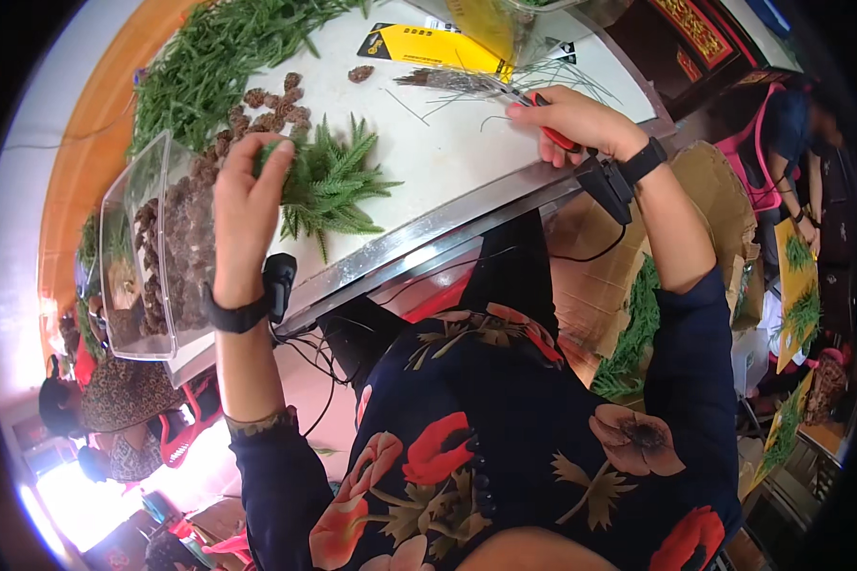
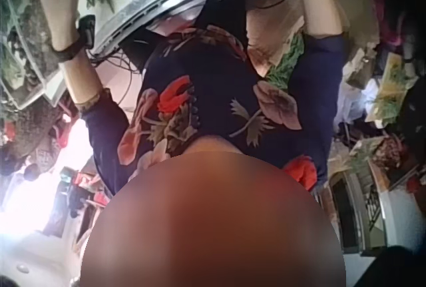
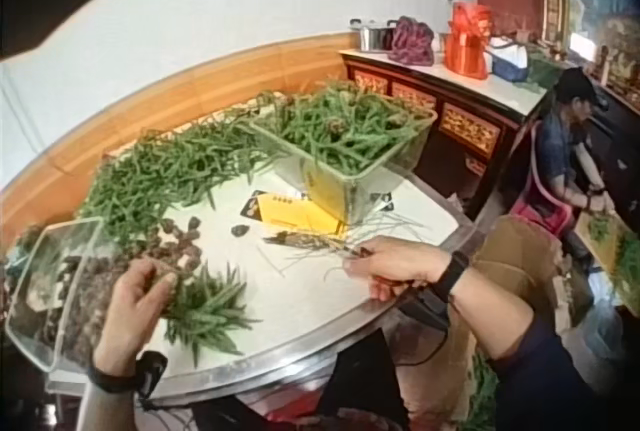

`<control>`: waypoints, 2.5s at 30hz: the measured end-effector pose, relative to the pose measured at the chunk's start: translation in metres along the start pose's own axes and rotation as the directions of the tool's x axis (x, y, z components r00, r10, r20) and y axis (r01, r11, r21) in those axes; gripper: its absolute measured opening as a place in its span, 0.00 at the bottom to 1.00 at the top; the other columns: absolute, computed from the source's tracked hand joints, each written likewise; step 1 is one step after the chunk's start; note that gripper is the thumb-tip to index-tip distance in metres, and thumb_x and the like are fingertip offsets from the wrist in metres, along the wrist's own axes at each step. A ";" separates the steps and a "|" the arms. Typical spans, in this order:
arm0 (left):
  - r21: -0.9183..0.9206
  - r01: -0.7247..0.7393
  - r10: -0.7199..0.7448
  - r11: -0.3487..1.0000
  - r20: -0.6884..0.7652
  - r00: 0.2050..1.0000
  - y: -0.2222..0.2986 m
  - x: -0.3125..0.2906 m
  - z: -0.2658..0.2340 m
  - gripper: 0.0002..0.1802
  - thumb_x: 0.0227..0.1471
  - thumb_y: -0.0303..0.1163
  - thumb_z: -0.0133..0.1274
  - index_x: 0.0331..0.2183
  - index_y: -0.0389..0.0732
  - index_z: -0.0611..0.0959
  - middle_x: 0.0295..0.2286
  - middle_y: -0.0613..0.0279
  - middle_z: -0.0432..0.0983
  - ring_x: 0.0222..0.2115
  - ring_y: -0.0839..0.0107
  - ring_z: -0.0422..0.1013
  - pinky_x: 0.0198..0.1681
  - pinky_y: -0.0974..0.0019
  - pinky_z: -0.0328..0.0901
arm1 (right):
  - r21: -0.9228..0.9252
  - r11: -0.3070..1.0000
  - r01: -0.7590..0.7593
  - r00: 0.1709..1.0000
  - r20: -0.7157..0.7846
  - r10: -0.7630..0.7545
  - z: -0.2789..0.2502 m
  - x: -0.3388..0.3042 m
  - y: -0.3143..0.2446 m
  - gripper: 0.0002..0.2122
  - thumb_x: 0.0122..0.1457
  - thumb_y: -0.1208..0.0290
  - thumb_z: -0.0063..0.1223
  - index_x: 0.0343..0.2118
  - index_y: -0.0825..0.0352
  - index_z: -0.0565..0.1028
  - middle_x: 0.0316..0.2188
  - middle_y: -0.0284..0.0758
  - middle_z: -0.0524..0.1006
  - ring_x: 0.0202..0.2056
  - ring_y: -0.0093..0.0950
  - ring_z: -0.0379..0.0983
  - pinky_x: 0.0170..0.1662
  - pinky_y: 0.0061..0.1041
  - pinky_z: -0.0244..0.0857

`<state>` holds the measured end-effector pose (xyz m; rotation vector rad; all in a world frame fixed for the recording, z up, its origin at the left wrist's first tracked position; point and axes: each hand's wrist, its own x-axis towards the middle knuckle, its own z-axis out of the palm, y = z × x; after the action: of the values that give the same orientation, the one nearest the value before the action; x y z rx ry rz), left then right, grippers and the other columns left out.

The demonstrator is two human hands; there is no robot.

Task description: Trimming artificial greenery and attaching decorative elements using wire cutters.

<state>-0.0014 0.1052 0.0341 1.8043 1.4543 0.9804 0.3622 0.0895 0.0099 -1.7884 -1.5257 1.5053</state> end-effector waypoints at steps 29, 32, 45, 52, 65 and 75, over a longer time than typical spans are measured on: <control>0.863 -0.196 0.281 0.465 0.066 0.957 -0.023 -0.023 0.065 0.13 0.51 0.40 0.53 0.33 0.41 0.75 0.32 0.59 0.70 0.37 0.59 0.66 0.38 0.50 0.58 | -0.850 0.457 0.263 0.517 -0.276 -0.810 0.047 0.014 0.049 0.20 0.49 0.57 0.62 0.41 0.64 0.73 0.34 0.34 0.71 0.38 0.35 0.67 0.41 0.32 0.60; 0.807 -0.171 0.265 0.565 0.019 0.964 -0.022 -0.022 0.060 0.13 0.51 0.40 0.53 0.33 0.41 0.74 0.32 0.59 0.70 0.37 0.58 0.67 0.38 0.52 0.59 | -0.870 0.429 0.244 0.517 -0.258 -0.816 0.048 0.015 0.047 0.22 0.49 0.55 0.62 0.42 0.65 0.73 0.34 0.34 0.71 0.38 0.35 0.67 0.41 0.32 0.59; 0.209 -0.346 0.382 0.915 -0.165 0.909 0.033 -0.079 -0.026 0.11 0.49 0.33 0.58 0.31 0.35 0.79 0.30 0.55 0.76 0.31 0.62 0.72 0.35 0.65 0.65 | -0.954 0.263 0.147 0.447 -0.173 -0.878 0.052 0.004 0.042 0.20 0.50 0.56 0.61 0.42 0.64 0.74 0.39 0.35 0.72 0.43 0.35 0.67 0.46 0.34 0.57; -0.485 -0.556 0.681 0.675 0.118 0.723 -0.013 -0.200 -0.080 0.08 0.38 0.35 0.63 0.20 0.44 0.81 0.20 0.64 0.74 0.21 0.67 0.71 0.23 0.60 0.62 | -0.974 0.149 0.168 0.407 -0.069 -0.911 0.060 0.013 0.039 0.16 0.50 0.63 0.62 0.40 0.63 0.75 0.39 0.35 0.72 0.42 0.36 0.68 0.47 0.35 0.58; -0.716 -0.518 0.637 0.468 -0.134 0.759 -0.092 -0.215 -0.109 0.07 0.42 0.30 0.60 0.24 0.38 0.81 0.20 0.61 0.73 0.23 0.64 0.71 0.26 0.60 0.64 | -0.972 0.186 0.145 0.558 -0.075 -0.826 0.066 0.004 0.045 0.10 0.55 0.74 0.55 0.40 0.65 0.75 0.40 0.41 0.73 0.43 0.41 0.68 0.48 0.36 0.60; 0.166 -0.370 0.386 0.914 -0.079 0.919 -0.083 -0.163 -0.028 0.07 0.47 0.29 0.56 0.33 0.41 0.80 0.22 0.61 0.68 0.25 0.60 0.68 0.29 0.59 0.63 | -0.949 0.291 0.119 0.594 -0.166 -0.787 0.067 0.001 0.037 0.14 0.53 0.73 0.53 0.44 0.65 0.72 0.45 0.44 0.69 0.46 0.43 0.66 0.50 0.38 0.58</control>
<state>-0.0880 -0.0374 -0.0467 2.2296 1.2936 1.2041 0.3229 0.0533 -0.0453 -1.6094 -2.3104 -0.4172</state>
